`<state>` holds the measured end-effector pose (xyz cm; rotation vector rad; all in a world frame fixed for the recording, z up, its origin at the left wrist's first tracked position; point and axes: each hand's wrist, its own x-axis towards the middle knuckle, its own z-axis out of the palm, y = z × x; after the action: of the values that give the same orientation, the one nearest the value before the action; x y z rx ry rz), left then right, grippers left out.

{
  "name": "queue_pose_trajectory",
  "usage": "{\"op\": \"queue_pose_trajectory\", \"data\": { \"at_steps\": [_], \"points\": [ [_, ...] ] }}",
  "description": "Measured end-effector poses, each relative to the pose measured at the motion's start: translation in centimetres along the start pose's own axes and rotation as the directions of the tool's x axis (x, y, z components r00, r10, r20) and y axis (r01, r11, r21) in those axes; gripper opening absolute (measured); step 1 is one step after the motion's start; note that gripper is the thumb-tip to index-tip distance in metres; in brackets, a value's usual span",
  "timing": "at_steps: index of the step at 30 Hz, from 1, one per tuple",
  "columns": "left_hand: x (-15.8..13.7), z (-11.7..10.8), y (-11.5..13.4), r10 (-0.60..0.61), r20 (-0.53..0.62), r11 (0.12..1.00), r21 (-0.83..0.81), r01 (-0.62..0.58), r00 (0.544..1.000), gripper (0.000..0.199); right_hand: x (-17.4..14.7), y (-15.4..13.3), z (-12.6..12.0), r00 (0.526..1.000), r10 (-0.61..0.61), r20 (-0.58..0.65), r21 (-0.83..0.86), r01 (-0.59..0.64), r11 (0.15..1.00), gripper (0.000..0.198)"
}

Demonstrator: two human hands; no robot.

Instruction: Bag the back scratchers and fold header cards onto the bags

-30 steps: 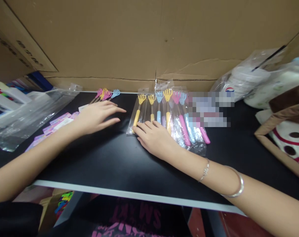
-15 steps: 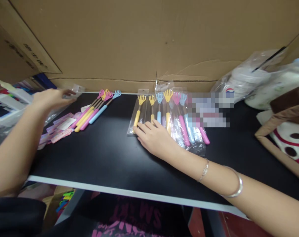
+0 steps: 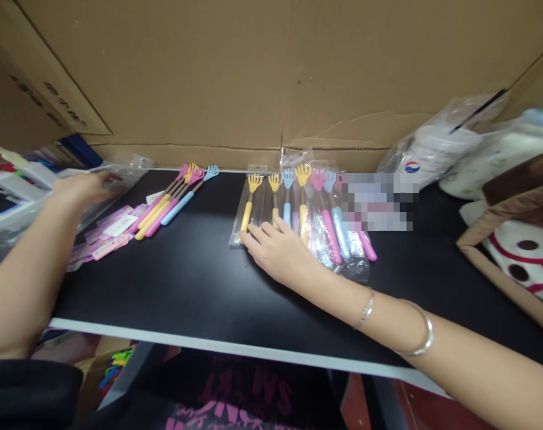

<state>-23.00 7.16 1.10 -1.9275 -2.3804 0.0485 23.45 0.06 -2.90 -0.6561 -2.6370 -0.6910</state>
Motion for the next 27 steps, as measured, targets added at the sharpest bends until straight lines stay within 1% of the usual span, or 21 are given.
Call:
{"op": "queue_pose_trajectory", "data": {
  "at_steps": [3, 5, 13, 22, 24, 27],
  "points": [
    [-0.4, 0.2, 0.3, -0.133, -0.007, 0.989, 0.066, 0.133, 0.991, 0.07, 0.0, 0.0, 0.0, 1.0, 0.009, 0.016, 0.027, -0.009, 1.0, 0.027],
    [-0.7, 0.2, 0.7, -0.163, -0.003, 0.983, 0.082, 0.162, 0.987, 0.07, -0.1, 0.0, 0.0, 1.0, 0.01, 0.022, 0.031, -0.01, 0.999, 0.027],
    [-1.5, 0.1, 1.5, -0.144, -0.038, 0.986, 0.078, 0.146, 0.989, 0.064, 0.0, -0.1, 0.0, 0.999, 0.014, 0.042, 0.028, -0.015, 0.999, 0.028],
    [-1.0, 0.6, 1.9, -0.131, -0.038, 0.99, 0.053, 0.133, 0.991, 0.078, -0.1, 0.0, 0.1, 0.999, 0.013, 0.044, 0.046, -0.015, 0.999, 0.027],
    [-1.1, 0.7, 2.0, -0.123, -0.034, 0.99, 0.059, 0.125, 0.992, 0.074, -0.1, 0.0, 0.1, 0.999, 0.007, 0.038, 0.038, -0.008, 0.999, 0.027],
    [-1.4, 0.3, 2.3, -0.124, -0.037, 0.989, 0.07, 0.127, 0.992, 0.062, -0.2, 0.0, 0.1, 1.0, 0.002, 0.031, 0.04, -0.003, 0.999, 0.027]
  ]
}}
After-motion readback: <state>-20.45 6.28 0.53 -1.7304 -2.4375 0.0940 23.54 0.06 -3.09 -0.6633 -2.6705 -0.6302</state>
